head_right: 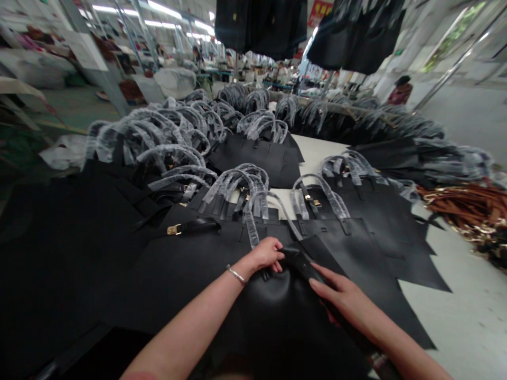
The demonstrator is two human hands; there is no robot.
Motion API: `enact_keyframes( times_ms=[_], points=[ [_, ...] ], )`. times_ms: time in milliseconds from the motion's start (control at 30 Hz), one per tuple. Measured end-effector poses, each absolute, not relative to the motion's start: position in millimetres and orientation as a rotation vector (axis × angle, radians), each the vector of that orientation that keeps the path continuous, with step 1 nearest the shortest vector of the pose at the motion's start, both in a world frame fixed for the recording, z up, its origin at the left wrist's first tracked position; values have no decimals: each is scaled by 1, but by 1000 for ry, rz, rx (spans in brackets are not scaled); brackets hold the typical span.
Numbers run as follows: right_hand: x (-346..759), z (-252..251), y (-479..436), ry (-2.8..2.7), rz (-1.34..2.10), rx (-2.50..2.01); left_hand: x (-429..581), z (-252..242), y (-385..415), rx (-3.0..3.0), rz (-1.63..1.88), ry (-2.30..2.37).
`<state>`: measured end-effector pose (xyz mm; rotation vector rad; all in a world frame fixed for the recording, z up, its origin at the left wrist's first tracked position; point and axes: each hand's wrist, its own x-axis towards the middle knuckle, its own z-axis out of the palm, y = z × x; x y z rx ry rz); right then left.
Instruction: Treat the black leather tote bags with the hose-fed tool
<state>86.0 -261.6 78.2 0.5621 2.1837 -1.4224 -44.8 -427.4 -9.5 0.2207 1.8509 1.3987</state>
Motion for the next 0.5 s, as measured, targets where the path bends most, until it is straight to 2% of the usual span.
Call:
enact_keyframes(
  times_ms=[333, 500],
  points=[
    [92, 74, -263, 2350, -1294, 495, -47, -4, -432, 240, 1444, 1771],
    [78, 82, -273, 2412, -1409, 515, -44, -1, -433, 292, 1405, 1759]
  ],
)
